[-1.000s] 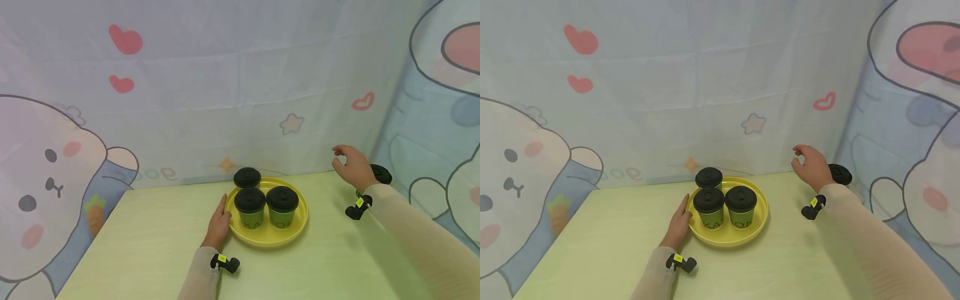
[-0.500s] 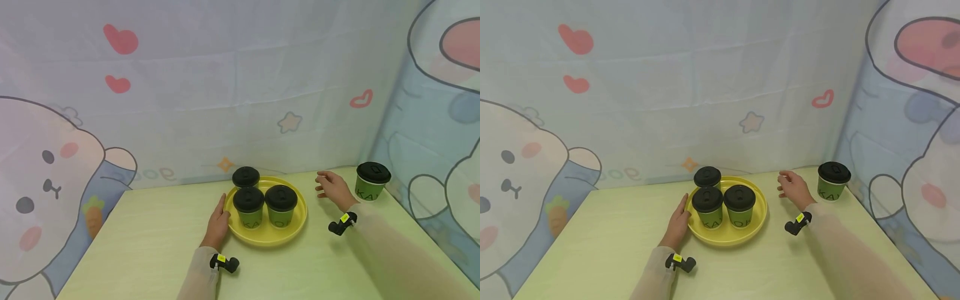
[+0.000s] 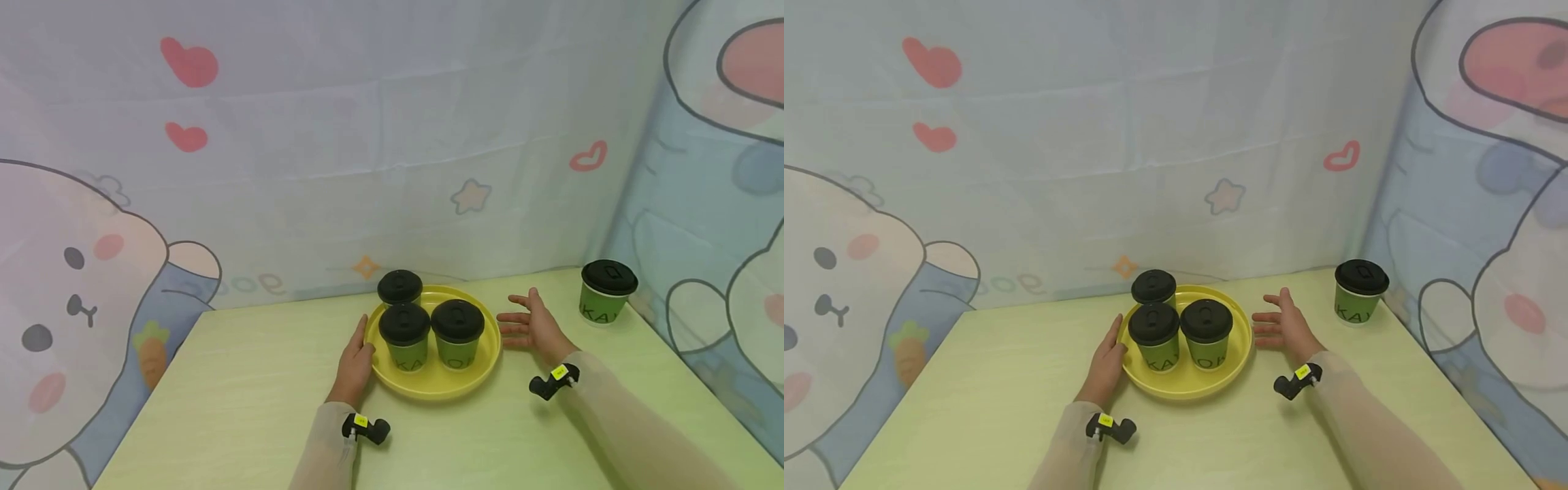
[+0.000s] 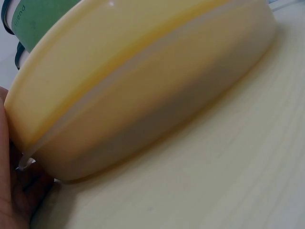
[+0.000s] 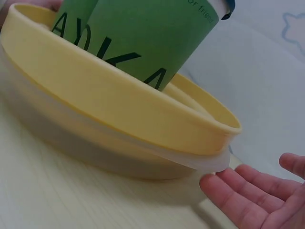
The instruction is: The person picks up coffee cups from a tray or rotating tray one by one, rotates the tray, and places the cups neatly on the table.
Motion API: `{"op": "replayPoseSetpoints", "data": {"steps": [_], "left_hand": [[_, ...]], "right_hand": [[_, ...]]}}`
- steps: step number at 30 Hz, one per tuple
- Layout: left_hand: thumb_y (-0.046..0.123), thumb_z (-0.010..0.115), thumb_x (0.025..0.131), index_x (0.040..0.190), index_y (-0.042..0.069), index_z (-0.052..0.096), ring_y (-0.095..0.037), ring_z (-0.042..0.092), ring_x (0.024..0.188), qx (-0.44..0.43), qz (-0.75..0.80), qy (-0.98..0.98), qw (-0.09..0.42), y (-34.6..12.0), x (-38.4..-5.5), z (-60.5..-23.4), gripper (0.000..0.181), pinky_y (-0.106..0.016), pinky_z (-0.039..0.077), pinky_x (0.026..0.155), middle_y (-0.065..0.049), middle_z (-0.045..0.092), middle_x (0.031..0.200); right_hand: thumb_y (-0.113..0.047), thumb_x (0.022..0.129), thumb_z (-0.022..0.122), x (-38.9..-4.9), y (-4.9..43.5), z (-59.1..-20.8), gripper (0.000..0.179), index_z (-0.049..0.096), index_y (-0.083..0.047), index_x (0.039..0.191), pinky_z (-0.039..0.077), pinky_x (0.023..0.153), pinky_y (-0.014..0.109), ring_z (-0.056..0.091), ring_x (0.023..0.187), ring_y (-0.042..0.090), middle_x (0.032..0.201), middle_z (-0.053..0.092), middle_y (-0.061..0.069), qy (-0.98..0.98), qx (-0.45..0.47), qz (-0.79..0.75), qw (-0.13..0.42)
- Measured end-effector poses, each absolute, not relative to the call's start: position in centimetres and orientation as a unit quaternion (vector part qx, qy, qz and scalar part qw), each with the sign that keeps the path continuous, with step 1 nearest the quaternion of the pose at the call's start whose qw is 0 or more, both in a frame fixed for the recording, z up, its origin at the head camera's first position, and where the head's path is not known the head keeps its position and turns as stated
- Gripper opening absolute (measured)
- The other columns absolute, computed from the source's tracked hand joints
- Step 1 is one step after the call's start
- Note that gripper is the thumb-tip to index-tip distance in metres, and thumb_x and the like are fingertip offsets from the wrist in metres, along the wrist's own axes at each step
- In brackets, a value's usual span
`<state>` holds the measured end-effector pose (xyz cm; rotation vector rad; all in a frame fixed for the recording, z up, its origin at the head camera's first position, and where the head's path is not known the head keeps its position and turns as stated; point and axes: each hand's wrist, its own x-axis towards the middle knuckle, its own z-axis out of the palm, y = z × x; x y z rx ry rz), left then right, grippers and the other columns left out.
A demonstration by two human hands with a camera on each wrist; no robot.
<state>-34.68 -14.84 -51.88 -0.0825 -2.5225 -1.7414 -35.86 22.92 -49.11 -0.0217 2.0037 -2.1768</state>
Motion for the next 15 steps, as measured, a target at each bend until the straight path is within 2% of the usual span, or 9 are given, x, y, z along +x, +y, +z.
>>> {"op": "replayPoseSetpoints", "data": {"steps": [6,15], "left_hand": [[0.016,0.036,0.101,0.162,0.022,0.024,-0.024,0.018,0.154,-0.029,-0.562,-0.826,0.040,-14.9,-34.6,-51.8,0.063,-0.050,0.017,0.124,0.003,0.023,0.166],[0.016,0.038,0.100,0.162,0.023,0.025,-0.025,0.018,0.154,-0.023,-0.561,-0.827,0.041,-14.8,-34.6,-51.6,0.064,-0.050,0.016,0.124,0.004,0.023,0.166]], "right_hand": [[-0.086,0.086,0.022,-35.3,22.9,-49.8,0.104,0.012,-0.017,0.164,0.058,0.089,0.048,0.070,0.105,0.029,0.141,0.054,0.026,0.587,0.020,-0.803,0.102],[-0.081,0.090,0.017,-34.7,23.0,-50.7,0.100,0.003,-0.015,0.164,0.059,0.087,0.045,0.071,0.105,0.029,0.127,0.065,0.017,0.537,-0.025,-0.835,0.116]]}}
